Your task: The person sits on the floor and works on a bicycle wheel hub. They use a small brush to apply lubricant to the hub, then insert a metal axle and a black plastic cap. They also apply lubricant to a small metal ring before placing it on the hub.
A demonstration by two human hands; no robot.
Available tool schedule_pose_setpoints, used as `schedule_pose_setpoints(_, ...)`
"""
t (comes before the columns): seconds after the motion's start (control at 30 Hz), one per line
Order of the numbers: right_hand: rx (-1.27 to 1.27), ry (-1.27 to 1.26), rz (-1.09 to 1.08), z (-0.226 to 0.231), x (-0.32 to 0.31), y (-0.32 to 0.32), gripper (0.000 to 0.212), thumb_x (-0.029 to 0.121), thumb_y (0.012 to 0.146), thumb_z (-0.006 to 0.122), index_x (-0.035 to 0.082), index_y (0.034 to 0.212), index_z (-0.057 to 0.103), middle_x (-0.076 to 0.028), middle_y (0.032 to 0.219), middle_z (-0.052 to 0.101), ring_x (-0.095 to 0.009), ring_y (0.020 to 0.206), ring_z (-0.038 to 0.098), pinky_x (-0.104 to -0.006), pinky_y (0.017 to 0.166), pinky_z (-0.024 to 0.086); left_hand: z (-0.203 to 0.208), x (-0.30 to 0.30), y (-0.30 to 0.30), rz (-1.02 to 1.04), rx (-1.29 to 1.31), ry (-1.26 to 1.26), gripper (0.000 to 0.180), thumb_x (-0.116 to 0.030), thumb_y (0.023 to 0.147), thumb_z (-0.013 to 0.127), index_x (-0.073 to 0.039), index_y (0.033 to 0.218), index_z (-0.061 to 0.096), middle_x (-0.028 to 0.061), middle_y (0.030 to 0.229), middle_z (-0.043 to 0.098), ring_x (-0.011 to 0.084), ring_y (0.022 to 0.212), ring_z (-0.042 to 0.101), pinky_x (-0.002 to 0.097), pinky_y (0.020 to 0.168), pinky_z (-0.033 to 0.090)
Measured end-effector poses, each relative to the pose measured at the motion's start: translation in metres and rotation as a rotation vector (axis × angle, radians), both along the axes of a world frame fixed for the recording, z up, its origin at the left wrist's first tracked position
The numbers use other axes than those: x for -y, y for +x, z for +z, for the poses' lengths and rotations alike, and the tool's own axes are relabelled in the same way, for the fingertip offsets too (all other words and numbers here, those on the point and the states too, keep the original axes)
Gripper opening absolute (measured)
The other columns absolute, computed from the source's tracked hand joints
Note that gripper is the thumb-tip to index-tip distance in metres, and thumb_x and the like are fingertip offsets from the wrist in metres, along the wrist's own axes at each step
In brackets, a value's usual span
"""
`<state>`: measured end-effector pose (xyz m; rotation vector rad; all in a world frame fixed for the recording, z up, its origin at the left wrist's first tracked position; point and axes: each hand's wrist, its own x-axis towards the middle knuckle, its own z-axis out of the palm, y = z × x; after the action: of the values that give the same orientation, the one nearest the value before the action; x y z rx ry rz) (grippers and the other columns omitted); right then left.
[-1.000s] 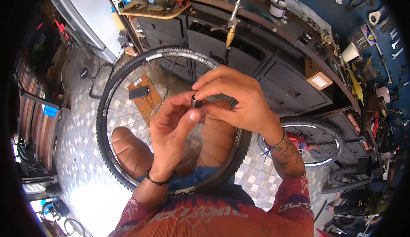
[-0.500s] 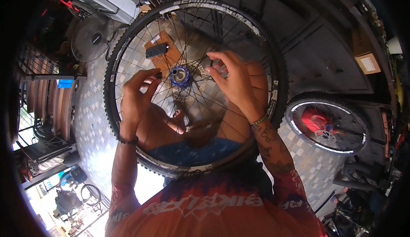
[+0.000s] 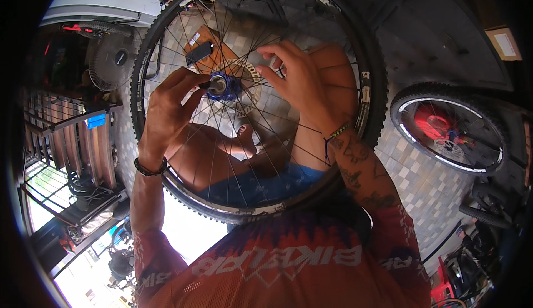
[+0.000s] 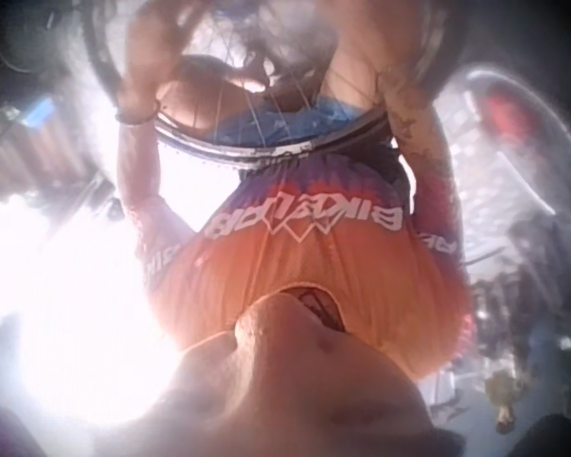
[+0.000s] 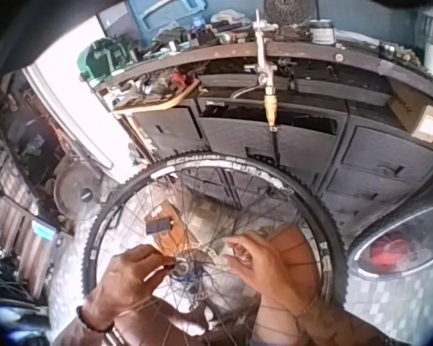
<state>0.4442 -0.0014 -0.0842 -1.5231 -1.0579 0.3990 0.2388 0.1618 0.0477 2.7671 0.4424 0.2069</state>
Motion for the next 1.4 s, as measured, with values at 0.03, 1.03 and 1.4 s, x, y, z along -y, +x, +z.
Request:
schedule_pose_setpoints(0.03,0.017,0.004,0.001,0.001,0.000,0.000,0.033,0.012,0.089,0.085,0.009,0.120,0.073,-0.004,0.103,0.070,-0.017,0.080,0.064,-0.0317,0.069,0.053,0.003,0.000,0.002,-0.016,-0.028,0.024,0.030,0.003,0.087,0.079,-0.004,0.117,0.076,0.0123,0.098,0.071,0.0314,0.086,0.074,0.0405,0.074,0.058)
schedule_pose_setpoints(1.03,0.067,-0.071,0.058,0.002,-0.002,0.001,0.033,0.015,0.091,0.084,0.010,0.122,0.073,-0.003,0.104,0.070,-0.016,0.082,0.066,-0.0304,0.072,0.054,-0.010,-0.027,0.004,0.064,-0.294,-0.100,0.040,-0.006,0.086,0.083,-0.010,0.123,0.070,0.0104,0.103,0.073,0.0273,0.075,0.071,0.0407,0.070,0.057)
schedule_pose_setpoints(1.4,0.217,0.237,-0.191,0.115,0.064,0.076,0.009,0.008,0.100,0.072,0.001,0.105,0.070,-0.010,0.109,0.065,-0.020,0.090,0.068,-0.0331,0.079,0.056,-0.002,-0.017,-0.028,0.294,0.195,-0.162,0.021,-0.002,0.092,0.077,0.004,0.083,0.058,0.0108,0.075,0.054,0.0224,0.064,0.052,0.0363,0.061,0.041)
